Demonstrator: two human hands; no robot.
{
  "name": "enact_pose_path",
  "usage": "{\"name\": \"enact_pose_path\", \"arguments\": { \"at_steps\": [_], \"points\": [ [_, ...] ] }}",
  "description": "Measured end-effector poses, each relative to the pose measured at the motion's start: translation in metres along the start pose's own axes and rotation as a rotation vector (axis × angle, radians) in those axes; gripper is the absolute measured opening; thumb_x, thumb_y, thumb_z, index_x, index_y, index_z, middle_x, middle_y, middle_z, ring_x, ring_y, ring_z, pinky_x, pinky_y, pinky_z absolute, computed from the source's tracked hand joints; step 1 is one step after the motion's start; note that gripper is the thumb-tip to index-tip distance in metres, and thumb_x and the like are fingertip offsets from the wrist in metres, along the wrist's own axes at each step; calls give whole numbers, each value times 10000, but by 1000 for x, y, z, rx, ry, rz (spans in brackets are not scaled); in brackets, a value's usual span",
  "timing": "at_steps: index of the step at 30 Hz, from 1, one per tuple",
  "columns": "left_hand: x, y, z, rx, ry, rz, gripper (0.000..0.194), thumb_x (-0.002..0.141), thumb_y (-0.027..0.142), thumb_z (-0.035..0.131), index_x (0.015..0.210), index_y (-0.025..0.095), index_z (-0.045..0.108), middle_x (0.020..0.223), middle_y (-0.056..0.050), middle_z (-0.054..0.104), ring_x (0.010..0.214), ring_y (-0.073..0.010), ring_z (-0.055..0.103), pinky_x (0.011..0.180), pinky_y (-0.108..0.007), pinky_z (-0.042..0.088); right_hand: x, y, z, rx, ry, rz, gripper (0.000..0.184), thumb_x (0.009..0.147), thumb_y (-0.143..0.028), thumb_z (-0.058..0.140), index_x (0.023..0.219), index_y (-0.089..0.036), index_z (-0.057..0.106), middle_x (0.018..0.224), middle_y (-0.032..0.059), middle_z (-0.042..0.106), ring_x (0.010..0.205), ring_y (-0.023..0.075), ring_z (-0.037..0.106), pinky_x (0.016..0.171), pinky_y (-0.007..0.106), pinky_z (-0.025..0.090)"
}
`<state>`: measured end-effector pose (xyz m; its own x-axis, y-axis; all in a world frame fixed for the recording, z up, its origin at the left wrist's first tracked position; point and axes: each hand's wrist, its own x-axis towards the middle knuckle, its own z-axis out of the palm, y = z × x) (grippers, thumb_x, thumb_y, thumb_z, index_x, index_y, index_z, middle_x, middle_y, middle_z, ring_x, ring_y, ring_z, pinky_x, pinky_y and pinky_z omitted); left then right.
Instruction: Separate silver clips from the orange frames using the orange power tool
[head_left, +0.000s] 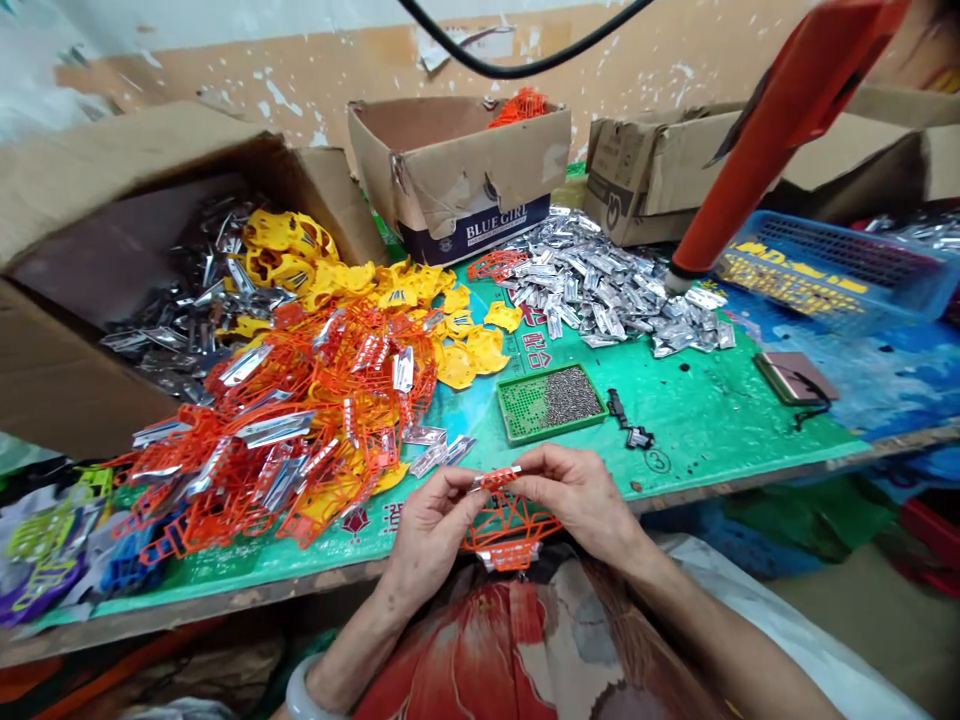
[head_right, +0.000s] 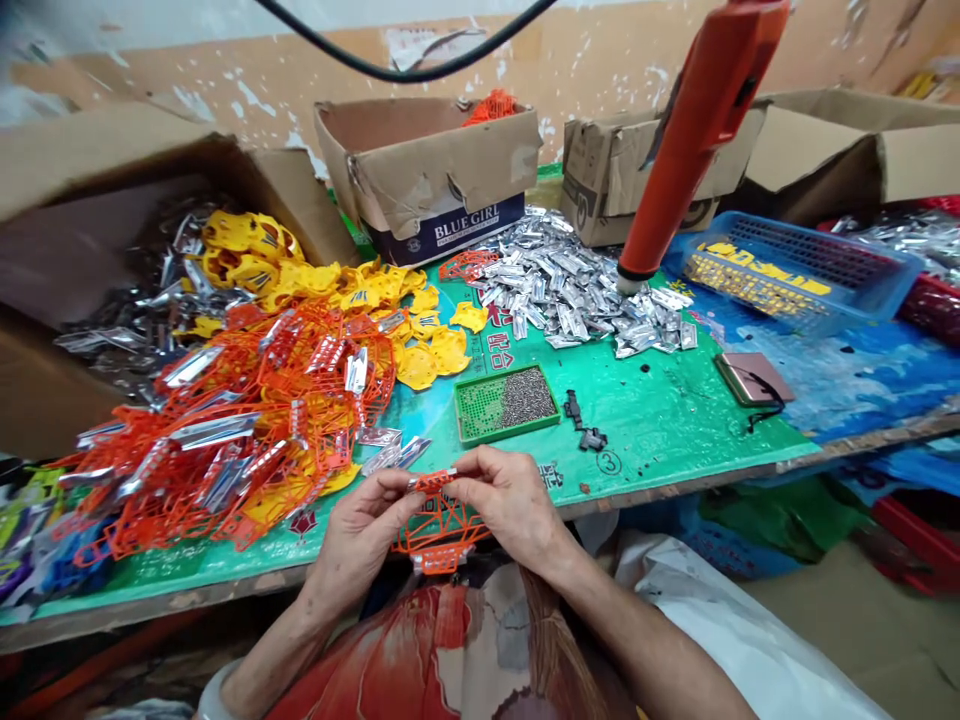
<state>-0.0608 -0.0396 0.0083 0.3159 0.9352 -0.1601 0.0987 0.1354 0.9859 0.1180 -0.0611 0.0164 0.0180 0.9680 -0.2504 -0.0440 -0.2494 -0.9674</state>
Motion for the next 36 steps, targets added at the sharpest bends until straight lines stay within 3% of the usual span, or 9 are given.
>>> {"name": "enact_pose_path", "arguments": {
  "at_steps": [6,14,19,25,36],
  "points": [
    [1,0,2,145,-7,42,136,809,268,627,894,165,652,824,-11,655,764,-125,586,709,-218,458,2,2,-7,18,-26,13,130,710,-266,694,782,-159,712,710,-3,684,643,116,564,625,240,422],
    [3,7,9,-103,22,-117,208,746,272,697,919,164,658,802,4,670,715,-103,591,666,-186,473,4,3,-8,94,-20,32,159,680,-278,718,787,-162,710,709,-9,688,619,107,566,593,230,422],
    [3,4,5,-140,20,-124,191,747,252,707,920,175,679,862,4,686,780,-105,605,724,-183,477,7,1,-5,110,-11,20,134,679,-248,707,779,-159,705,711,-3,685,647,119,579,635,250,435],
    [2,-3,-4,-65,-14,-49,148,801,267,659,937,217,689,882,16,698,810,-110,614,755,-189,474,8,-2,-3,118,-6,12,122,659,-243,716,745,-159,695,691,-5,676,640,121,574,642,257,438],
    [4,8,-5,330,-53,147,208,824,250,611,1011,190,680,920,-21,704,822,-149,634,760,-231,478,5,2,-9,63,-16,57,126,687,-268,705,752,-159,704,670,-9,662,596,105,543,582,235,408]
  ]
}}
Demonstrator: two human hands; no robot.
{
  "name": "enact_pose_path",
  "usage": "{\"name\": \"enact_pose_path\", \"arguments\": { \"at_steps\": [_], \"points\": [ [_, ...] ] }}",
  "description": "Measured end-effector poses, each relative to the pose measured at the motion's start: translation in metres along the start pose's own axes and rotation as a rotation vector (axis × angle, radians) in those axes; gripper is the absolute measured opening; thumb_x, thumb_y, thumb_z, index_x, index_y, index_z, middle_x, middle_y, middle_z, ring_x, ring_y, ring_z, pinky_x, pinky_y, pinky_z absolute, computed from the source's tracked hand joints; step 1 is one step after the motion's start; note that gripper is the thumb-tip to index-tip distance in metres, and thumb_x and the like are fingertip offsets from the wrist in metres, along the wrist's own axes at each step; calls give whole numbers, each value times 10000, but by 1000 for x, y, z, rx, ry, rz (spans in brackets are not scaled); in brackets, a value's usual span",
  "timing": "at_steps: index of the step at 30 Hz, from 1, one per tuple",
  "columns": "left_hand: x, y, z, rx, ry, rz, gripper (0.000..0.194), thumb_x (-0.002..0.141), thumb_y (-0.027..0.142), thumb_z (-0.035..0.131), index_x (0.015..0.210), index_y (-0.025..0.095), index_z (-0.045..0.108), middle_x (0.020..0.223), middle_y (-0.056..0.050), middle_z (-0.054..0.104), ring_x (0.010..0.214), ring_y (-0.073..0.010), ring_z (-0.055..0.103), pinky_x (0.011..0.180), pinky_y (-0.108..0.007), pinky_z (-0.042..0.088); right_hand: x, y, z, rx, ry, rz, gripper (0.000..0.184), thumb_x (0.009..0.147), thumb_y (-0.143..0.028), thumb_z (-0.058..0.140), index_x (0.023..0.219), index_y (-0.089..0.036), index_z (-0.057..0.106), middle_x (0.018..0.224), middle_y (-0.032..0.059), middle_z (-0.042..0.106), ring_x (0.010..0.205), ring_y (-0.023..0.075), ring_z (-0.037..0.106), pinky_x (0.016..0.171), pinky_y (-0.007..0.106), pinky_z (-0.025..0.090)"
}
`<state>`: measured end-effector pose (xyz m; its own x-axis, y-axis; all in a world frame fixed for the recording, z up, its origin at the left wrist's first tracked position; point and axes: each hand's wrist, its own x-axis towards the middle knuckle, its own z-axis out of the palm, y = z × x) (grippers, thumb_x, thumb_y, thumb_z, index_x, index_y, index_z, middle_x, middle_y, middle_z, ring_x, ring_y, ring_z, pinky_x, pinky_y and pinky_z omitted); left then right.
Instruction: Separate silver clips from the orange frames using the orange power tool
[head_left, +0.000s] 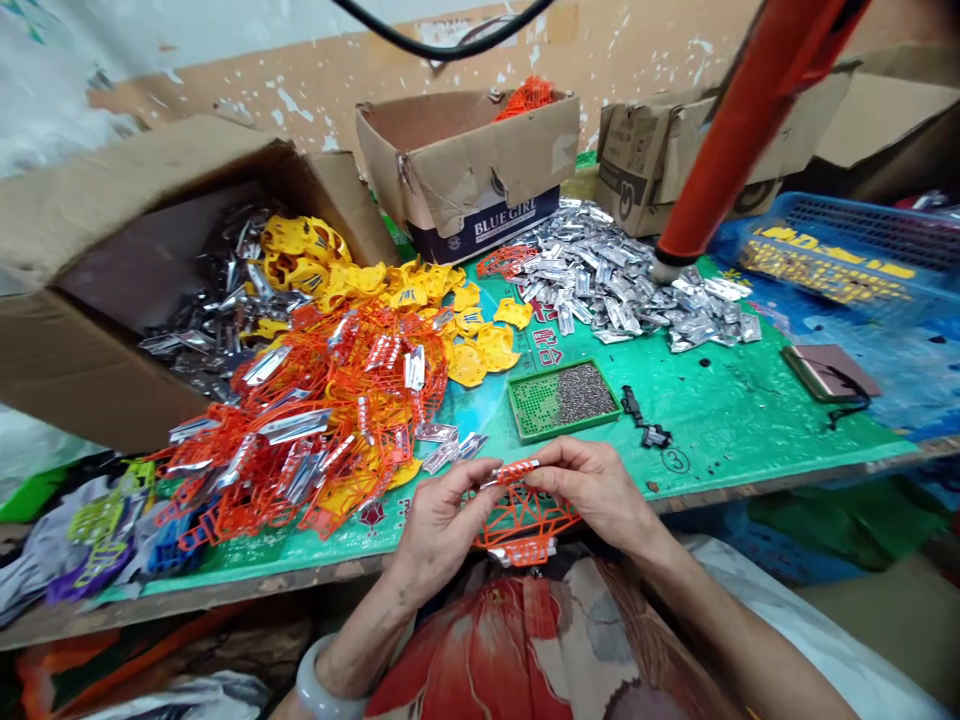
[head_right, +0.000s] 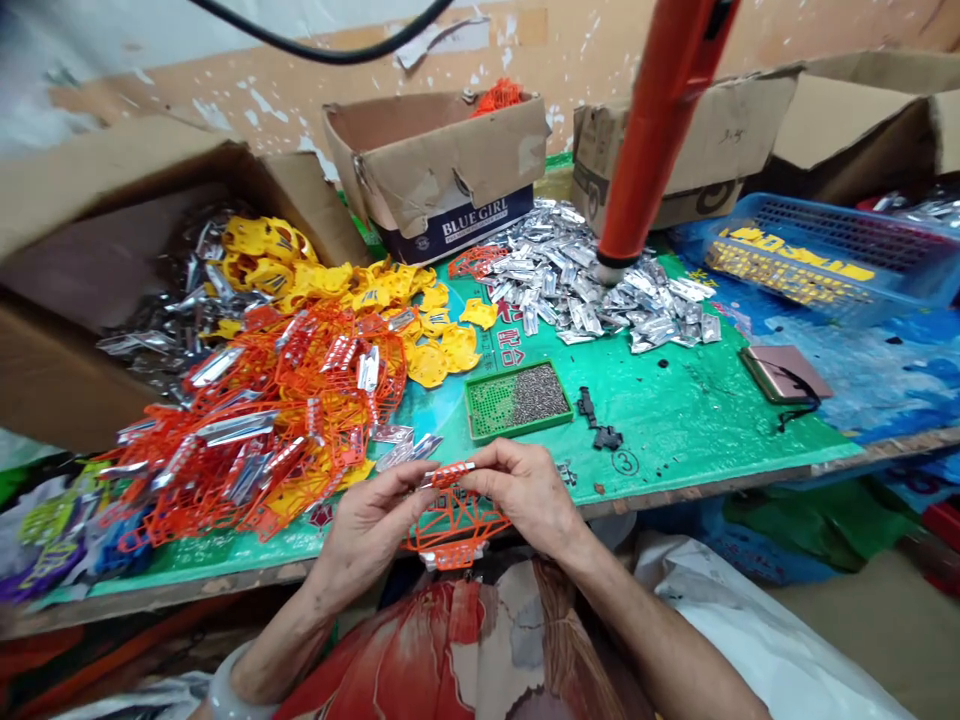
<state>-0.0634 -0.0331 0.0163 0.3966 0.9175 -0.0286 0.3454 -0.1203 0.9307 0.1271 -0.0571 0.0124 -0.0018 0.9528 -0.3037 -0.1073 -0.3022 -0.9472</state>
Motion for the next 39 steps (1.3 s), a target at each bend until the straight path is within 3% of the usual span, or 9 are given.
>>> {"name": "enact_pose_path", "arguments": {
  "at_steps": [11,15,21,29,34,39],
  "points": [
    [-1,20,9,135,-1,34,188,844,224,543,922,163,702,783,-31,700,704,-148,613,657,-232,464,-2,17,-8,62,15,88,235,654,-356,761,769,-160,701,543,-40,552,493,74,432,471,212,305],
    [-3,18,9,185,3,81,166,861,224,531,861,163,686,719,-19,670,660,-137,590,626,-226,440,-6,17,-5,40,38,55,242,646,-357,770,775,-162,709,578,-25,583,522,84,448,495,222,334],
    [-8,14,8,407,53,271,153,887,186,493,857,147,638,743,-48,638,719,-159,559,644,-257,410,-9,17,-3,-46,33,-13,196,681,-346,745,787,-183,722,693,4,658,609,111,522,561,236,397],
    [-14,15,6,668,-9,393,145,887,144,429,840,139,566,753,-62,609,713,-184,516,644,-306,391,-14,12,-5,-75,-9,-23,170,683,-344,742,762,-195,718,738,0,677,670,130,571,635,244,447],
    [-15,18,7,550,22,427,163,910,169,424,885,133,581,764,-65,624,714,-170,538,649,-290,419,-21,6,-6,-158,-7,-125,125,729,-330,712,778,-216,714,805,5,689,747,146,600,705,251,461],
    [-10,22,-4,524,-109,398,201,925,271,463,986,147,609,797,-58,649,749,-162,583,656,-258,433,-26,9,-5,-172,6,-156,106,746,-321,698,795,-228,714,860,20,709,809,173,625,743,268,483]
  ]
}}
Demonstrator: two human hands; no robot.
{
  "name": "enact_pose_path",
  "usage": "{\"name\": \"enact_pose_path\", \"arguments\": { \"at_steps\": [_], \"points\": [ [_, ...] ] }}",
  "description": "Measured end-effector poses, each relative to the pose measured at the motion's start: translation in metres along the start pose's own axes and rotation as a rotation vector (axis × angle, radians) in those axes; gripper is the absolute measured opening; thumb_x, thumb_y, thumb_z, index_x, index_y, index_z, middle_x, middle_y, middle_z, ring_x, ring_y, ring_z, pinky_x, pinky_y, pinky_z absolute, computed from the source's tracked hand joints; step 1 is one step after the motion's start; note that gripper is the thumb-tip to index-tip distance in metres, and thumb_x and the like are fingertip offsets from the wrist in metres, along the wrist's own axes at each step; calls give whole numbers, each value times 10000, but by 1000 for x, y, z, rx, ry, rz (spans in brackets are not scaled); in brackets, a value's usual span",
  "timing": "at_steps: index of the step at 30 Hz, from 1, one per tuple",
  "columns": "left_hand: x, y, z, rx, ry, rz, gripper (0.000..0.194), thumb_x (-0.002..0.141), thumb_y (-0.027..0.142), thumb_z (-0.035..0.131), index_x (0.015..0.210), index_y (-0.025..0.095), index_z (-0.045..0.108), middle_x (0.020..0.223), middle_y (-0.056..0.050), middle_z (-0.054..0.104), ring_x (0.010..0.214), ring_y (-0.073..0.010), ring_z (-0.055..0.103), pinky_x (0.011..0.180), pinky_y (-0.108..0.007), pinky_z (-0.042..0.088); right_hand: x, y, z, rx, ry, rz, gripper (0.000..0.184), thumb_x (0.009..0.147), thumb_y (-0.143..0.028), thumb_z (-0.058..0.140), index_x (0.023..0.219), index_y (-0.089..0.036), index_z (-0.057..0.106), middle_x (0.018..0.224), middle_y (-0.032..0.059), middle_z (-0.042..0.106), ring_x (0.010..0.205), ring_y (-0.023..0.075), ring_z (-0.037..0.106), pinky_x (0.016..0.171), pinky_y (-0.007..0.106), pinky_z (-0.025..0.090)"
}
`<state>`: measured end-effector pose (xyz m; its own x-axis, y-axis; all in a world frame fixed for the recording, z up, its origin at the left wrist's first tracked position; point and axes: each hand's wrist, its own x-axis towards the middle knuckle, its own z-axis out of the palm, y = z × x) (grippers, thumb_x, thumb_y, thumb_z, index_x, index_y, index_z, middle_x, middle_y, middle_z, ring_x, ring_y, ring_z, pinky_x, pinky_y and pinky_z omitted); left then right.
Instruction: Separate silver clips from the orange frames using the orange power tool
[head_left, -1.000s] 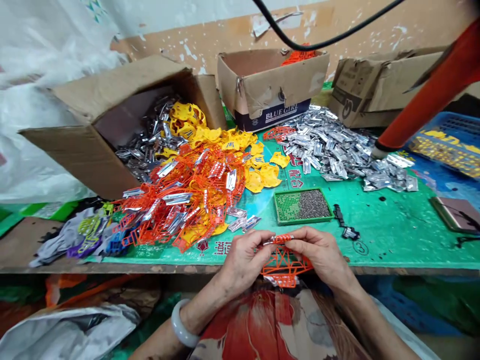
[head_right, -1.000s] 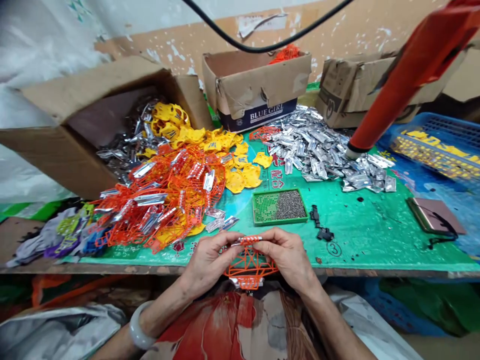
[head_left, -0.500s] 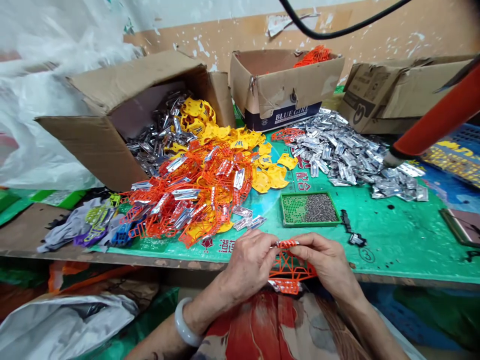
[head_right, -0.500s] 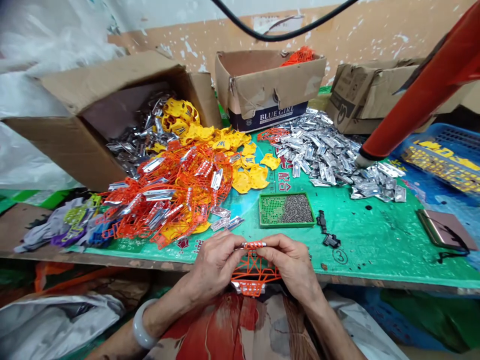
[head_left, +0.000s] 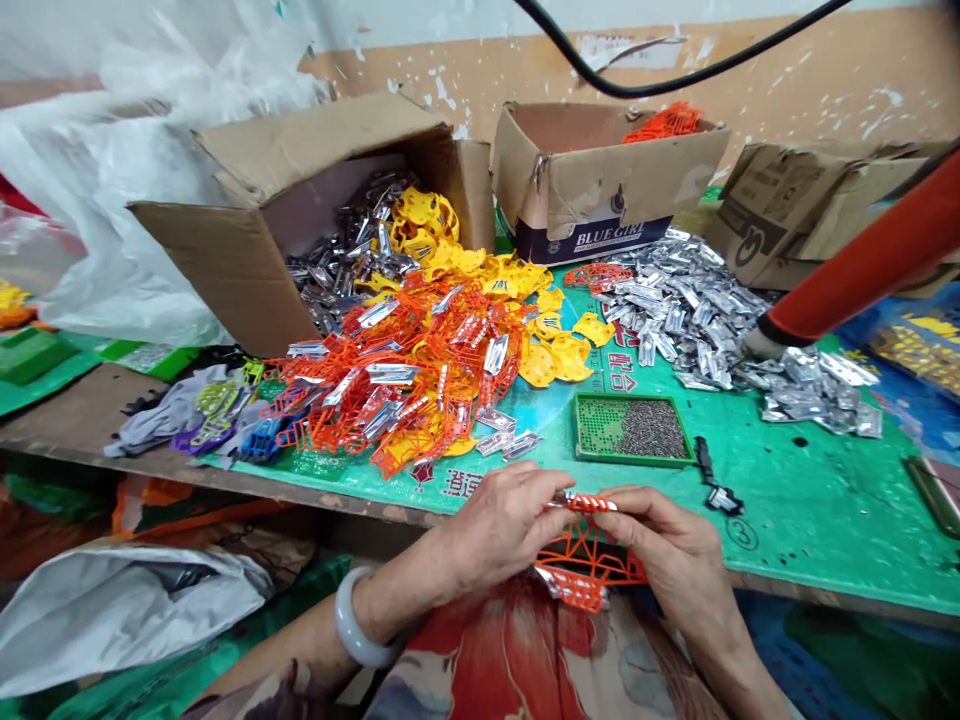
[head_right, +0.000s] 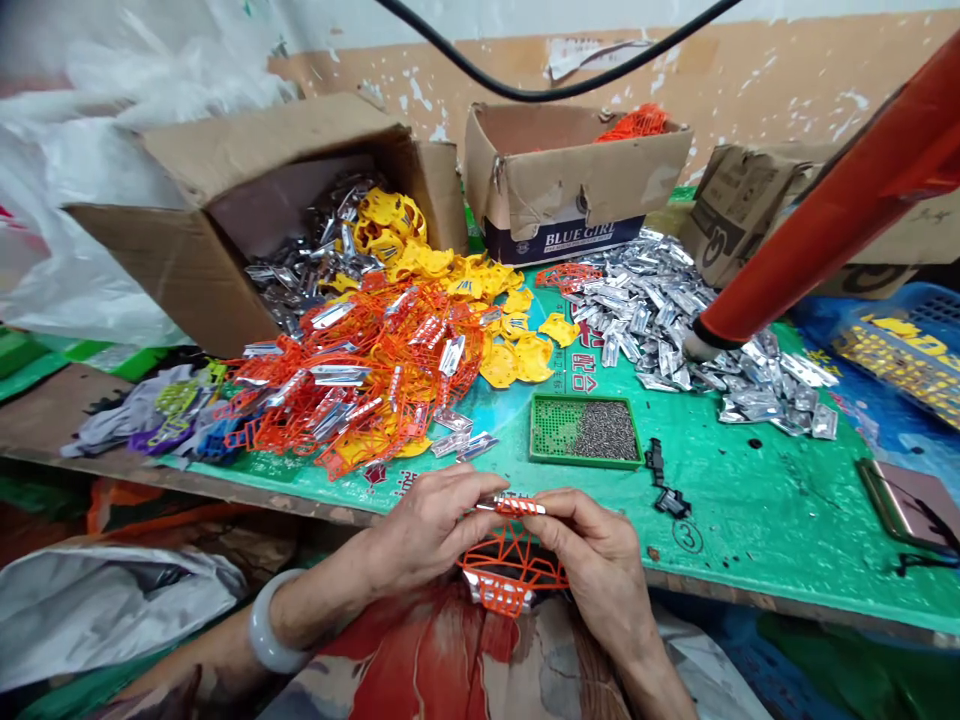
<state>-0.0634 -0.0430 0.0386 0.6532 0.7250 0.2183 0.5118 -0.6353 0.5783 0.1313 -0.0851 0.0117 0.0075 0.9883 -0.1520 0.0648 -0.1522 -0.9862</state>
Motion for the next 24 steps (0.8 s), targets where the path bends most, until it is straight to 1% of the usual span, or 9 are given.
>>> {"name": "enact_pose_path", "arguments": {
  "at_steps": [4,7,10,13,18,21,24],
  "points": [
    [2,-1,-8,57,-130,30,243,946,261,413,868,149,614,739,-44,613,723,-156,569,654,-248,424,-3,4,2,-37,-4,-4,117,765,-326,678,809,-224,716,886,35,713,844,189,630,763,283,487],
    [2,-1,-8,101,-169,8,228,948,243,396,869,141,584,775,-52,608,727,-162,566,650,-255,427,-5,7,3,-49,2,-15,104,772,-319,673,808,-230,712,897,29,712,856,183,627,778,277,483],
    [0,-1,-7,115,-189,16,211,945,222,388,854,143,561,784,-51,609,716,-159,566,641,-255,428,-6,7,4,-44,9,-12,94,768,-318,678,802,-237,712,891,18,712,850,174,630,772,264,484],
    [-4,1,-4,158,-134,24,217,938,205,376,821,150,550,726,-36,601,673,-154,558,631,-261,426,-5,6,4,-66,22,-20,101,765,-318,679,818,-240,717,877,19,714,831,175,635,761,264,489],
    [-8,6,0,232,3,73,211,923,194,395,818,139,570,674,-45,598,650,-163,559,621,-280,433,-4,-1,0,-146,7,-96,95,765,-308,677,829,-254,722,895,21,716,844,186,635,760,270,493],
    [-7,8,3,215,51,105,236,926,202,403,800,129,588,661,-48,606,630,-162,559,610,-286,431,-4,-2,-5,-136,-19,-71,92,756,-306,691,829,-260,722,881,11,712,813,171,634,741,258,498],
    [-5,9,6,160,60,90,260,932,227,416,791,114,602,662,-53,616,627,-164,569,609,-283,433,-5,-2,-7,-95,-28,-36,91,751,-299,700,831,-260,721,874,4,709,804,157,631,736,246,500]
  ]
}}
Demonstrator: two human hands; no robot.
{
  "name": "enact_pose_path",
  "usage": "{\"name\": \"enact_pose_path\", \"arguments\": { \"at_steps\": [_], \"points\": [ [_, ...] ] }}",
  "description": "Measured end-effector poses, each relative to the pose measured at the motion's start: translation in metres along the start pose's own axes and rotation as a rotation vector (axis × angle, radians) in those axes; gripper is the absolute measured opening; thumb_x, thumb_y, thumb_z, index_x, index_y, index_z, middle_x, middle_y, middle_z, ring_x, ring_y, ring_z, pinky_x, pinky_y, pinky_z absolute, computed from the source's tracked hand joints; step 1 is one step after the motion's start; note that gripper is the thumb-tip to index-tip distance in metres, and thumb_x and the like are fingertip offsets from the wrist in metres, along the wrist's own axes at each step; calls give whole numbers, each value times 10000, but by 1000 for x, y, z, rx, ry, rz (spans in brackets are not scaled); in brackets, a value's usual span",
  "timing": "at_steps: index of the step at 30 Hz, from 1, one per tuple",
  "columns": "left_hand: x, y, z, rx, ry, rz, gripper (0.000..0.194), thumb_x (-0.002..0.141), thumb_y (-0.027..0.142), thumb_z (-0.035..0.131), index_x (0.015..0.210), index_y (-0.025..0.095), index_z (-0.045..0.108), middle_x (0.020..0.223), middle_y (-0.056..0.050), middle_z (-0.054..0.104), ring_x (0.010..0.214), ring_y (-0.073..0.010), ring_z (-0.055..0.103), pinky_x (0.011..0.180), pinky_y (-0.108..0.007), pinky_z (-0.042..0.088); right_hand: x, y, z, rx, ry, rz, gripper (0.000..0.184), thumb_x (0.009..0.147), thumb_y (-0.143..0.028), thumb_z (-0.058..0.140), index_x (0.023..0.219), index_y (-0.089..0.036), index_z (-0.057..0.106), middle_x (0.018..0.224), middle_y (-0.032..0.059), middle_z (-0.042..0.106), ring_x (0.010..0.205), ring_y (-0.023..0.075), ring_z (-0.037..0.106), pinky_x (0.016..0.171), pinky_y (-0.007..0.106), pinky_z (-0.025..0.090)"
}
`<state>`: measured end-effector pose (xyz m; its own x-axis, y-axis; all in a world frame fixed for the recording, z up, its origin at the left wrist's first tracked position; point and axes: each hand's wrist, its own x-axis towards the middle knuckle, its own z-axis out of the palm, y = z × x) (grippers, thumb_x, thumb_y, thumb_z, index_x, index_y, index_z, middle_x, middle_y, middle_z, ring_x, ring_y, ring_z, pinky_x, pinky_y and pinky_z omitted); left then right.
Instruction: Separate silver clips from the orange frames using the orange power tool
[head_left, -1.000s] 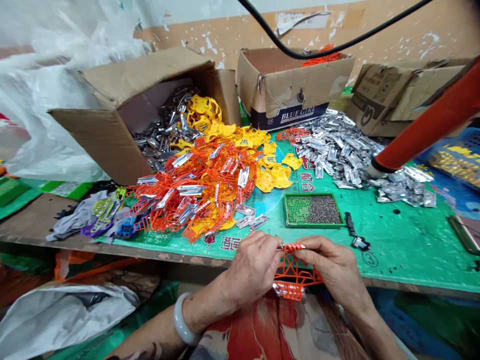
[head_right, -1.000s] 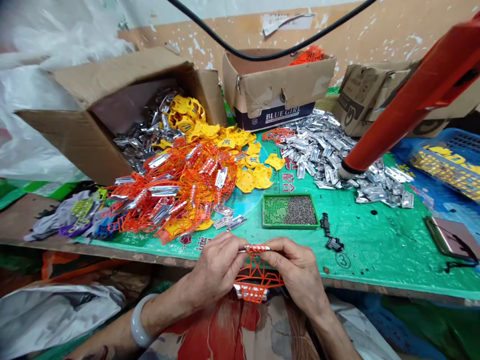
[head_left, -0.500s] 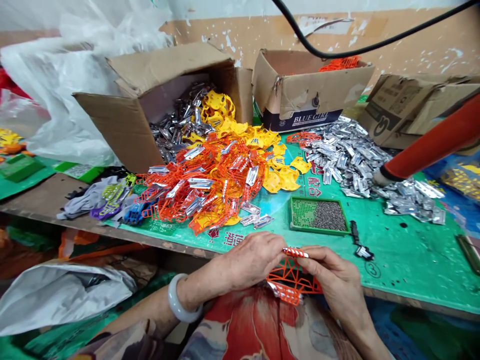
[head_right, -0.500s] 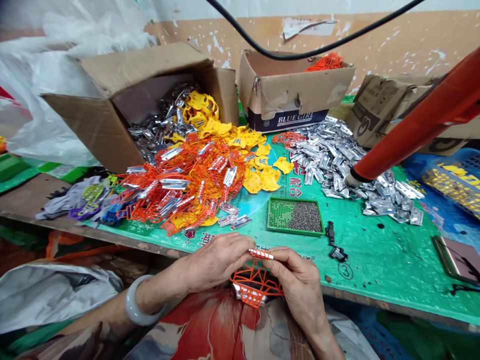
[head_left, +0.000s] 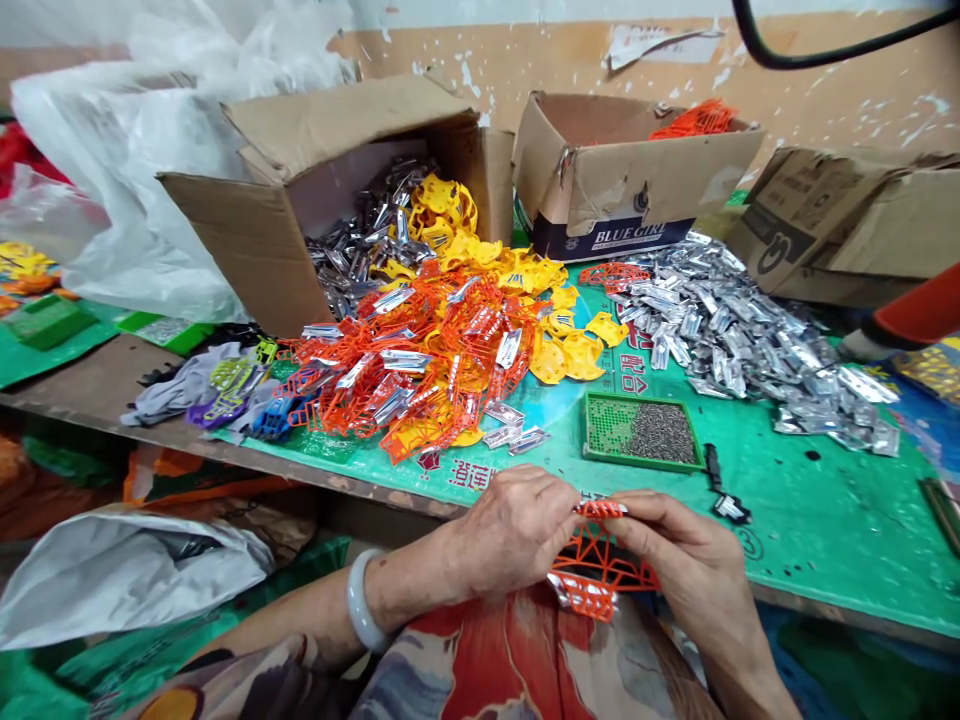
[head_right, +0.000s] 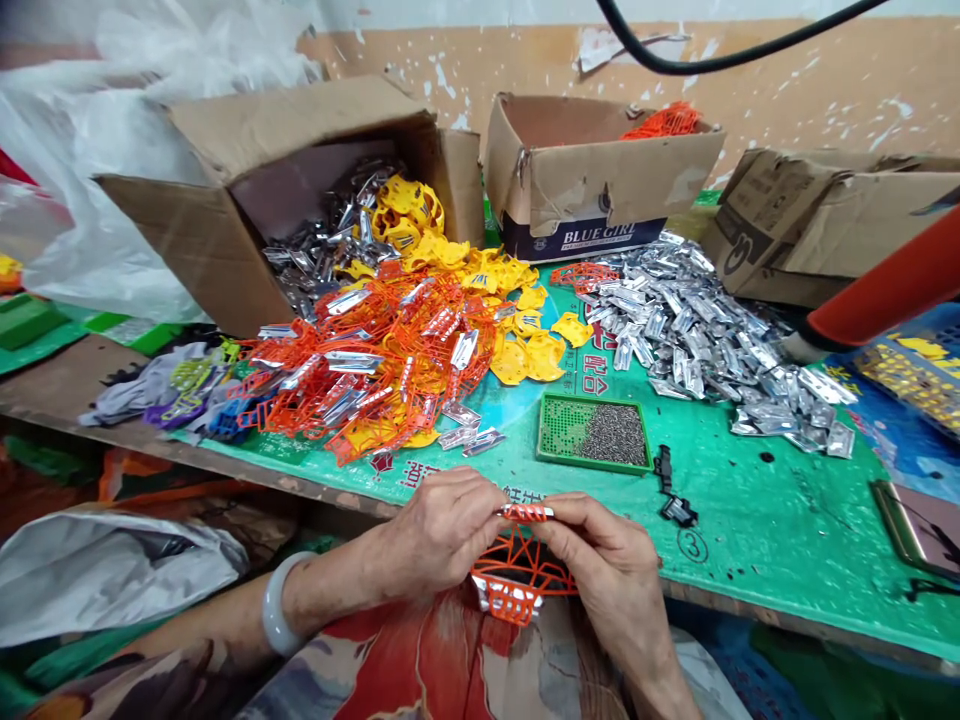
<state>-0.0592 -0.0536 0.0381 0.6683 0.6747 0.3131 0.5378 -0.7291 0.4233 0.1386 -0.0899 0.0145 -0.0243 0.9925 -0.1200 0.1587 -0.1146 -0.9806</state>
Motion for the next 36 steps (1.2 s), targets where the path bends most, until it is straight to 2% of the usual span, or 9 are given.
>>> {"name": "enact_pose_path", "arguments": {
  "at_steps": [3,7,11,18,21,28,32,34,36],
  "points": [
    [0,-1,0,-108,-13,-28,246,937,239,422,841,113,610,699,-52,633,656,-154,587,607,-256,432,-3,0,0,43,20,21,81,743,-286,712,816,-256,723,881,6,710,833,159,632,755,244,501],
    [2,-6,-5,-270,-98,-46,201,933,224,436,911,134,615,743,-34,652,684,-130,599,604,-216,424,-6,0,4,122,31,55,72,733,-272,722,804,-262,730,874,2,710,826,153,635,755,238,507],
    [2,-7,-9,-328,-142,-47,190,929,214,443,940,141,618,759,-30,661,696,-123,607,625,-205,432,-8,0,6,154,38,66,67,733,-266,722,798,-259,734,866,6,712,814,148,636,747,231,511],
    [0,5,-2,-106,70,15,217,927,224,439,831,127,607,671,-45,641,628,-144,585,598,-252,437,-10,2,5,135,56,37,83,738,-262,719,820,-254,732,882,6,707,843,144,632,765,223,507],
    [0,7,2,-75,135,5,200,910,202,457,797,120,601,647,-46,630,604,-148,572,586,-262,428,-9,2,3,144,52,27,97,745,-256,715,840,-257,733,902,4,702,848,140,630,766,222,509],
    [3,6,0,-318,85,-72,169,897,213,522,824,113,636,676,-30,657,615,-118,584,590,-216,428,-10,1,0,200,39,29,138,726,-223,732,854,-273,731,904,-5,692,827,126,629,745,205,517],
    [2,8,2,-432,110,-132,142,894,171,517,880,108,644,714,-31,676,642,-106,605,613,-196,446,-10,-1,2,193,71,18,137,731,-221,728,856,-276,729,925,-3,679,851,129,621,751,206,516],
    [1,10,3,-399,134,-127,145,897,171,507,878,106,636,717,-37,677,639,-111,605,606,-202,446,-10,-1,3,185,82,14,128,739,-227,721,858,-273,726,947,2,671,873,133,615,758,209,512],
    [1,12,5,-273,162,-92,162,900,179,493,840,107,626,689,-44,663,622,-128,593,592,-227,437,-9,-1,4,177,90,-5,113,737,-229,723,844,-263,723,950,6,663,899,137,607,779,211,502]
  ]
}}
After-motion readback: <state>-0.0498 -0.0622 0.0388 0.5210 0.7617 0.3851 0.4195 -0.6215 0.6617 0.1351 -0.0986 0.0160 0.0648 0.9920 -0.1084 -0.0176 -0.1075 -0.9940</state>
